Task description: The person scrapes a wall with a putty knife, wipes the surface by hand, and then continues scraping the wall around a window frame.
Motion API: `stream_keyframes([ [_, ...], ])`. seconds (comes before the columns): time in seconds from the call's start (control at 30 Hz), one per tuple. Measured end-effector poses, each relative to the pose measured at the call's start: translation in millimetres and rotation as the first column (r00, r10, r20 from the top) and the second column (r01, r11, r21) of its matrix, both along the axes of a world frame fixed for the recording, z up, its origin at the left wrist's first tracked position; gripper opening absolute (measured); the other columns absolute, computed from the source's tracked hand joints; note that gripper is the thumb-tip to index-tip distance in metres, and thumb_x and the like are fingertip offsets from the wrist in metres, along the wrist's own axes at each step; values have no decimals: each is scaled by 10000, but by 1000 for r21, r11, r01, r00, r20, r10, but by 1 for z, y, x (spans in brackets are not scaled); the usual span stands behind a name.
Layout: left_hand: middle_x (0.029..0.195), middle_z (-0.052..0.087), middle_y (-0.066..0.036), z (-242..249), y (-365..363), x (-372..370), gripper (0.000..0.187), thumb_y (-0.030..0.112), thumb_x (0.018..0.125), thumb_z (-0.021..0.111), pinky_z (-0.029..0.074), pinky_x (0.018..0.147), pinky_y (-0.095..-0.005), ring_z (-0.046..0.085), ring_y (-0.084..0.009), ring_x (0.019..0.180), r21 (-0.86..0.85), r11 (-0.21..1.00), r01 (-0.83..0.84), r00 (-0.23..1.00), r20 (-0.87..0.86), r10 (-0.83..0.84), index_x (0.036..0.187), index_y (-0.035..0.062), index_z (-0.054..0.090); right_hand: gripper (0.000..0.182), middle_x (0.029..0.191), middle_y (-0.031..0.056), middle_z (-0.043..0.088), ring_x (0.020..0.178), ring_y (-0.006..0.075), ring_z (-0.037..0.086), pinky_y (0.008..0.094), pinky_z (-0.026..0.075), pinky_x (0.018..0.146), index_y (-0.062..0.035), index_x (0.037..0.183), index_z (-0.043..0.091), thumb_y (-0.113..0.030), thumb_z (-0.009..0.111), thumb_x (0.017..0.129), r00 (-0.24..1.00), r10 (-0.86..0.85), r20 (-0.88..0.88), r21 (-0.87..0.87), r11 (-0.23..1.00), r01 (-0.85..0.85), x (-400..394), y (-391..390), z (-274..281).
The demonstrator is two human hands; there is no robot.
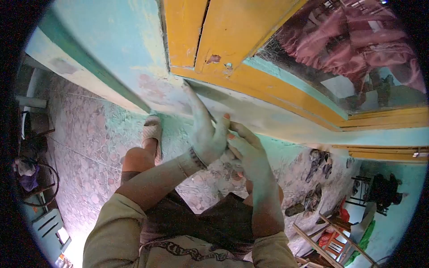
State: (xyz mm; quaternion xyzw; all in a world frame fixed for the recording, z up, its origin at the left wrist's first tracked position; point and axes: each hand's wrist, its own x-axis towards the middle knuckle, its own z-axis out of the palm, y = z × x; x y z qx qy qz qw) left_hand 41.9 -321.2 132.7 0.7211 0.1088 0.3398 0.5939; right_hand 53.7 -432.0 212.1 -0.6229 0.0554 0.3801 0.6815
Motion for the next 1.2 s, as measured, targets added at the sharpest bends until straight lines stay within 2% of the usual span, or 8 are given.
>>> stream_keyframes([
  [0.27,1432,-20,-428,4,0,2,861,116,819,571,58,1116,-544,-38,-553,1357,33,998,-49,999,12,49,1387,-175,-8,394,638,-18,483,464,44,376,187,281,373,25,1269,471,-163,504,923,999,44,-30,8,999,-44,11,-4,-5],
  [0.37,1428,-18,-433,3,2,2,868,133,820,580,66,1116,-546,-32,-561,1352,12,999,-37,999,10,37,1384,-178,-1,394,624,-24,467,469,42,377,181,284,374,28,1261,476,-167,508,921,997,-75,-15,-32,997,75,3,10,5],
  [0.57,1416,-12,-448,5,-6,-1,890,177,821,597,71,1115,-550,-25,-568,1349,86,995,41,999,6,-42,1379,-187,7,457,752,44,508,556,76,429,165,307,383,-13,1328,416,-184,500,912,995,96,-4,17,995,-96,21,-30,6],
  [0.67,1426,-49,-435,8,5,-3,899,190,846,575,35,1120,-529,-64,-538,1362,118,992,38,999,-24,-35,1374,-190,-46,458,636,-30,436,489,47,378,164,288,381,33,1321,411,-168,519,924,997,58,-56,38,998,-56,19,-16,7],
  [0.8,1441,-70,-416,4,13,-9,889,213,873,543,15,1125,-510,-89,-513,1372,159,985,69,997,-57,-60,1370,-195,-72,461,678,-7,458,498,46,368,157,280,389,20,1332,393,-183,508,935,995,104,-2,4,995,-104,8,-3,11],
  [0.87,1448,-78,-405,3,14,-12,876,218,883,527,15,1128,-501,-89,-501,1378,154,986,64,997,-58,-56,1371,-193,-73,478,774,53,517,564,61,416,151,304,401,7,1353,357,-173,498,934,984,179,-4,44,983,-178,8,-10,6],
  [0.97,1456,-80,-393,2,17,-14,856,222,895,504,12,1132,-490,-81,-484,1386,98,994,58,997,-51,-53,1373,-191,-74,433,679,-33,456,492,29,350,161,257,406,-4,1324,426,-220,499,957,977,203,69,-18,979,-202,1,2,5],
  [1.2,1471,-56,-373,2,19,-14,814,245,925,455,12,1135,-475,-62,-474,1392,26,1000,4,997,-73,-2,1384,-178,-68,447,723,-17,499,512,34,360,176,257,411,-6,1320,433,-241,520,949,986,152,64,-60,987,-148,-5,16,3],
])
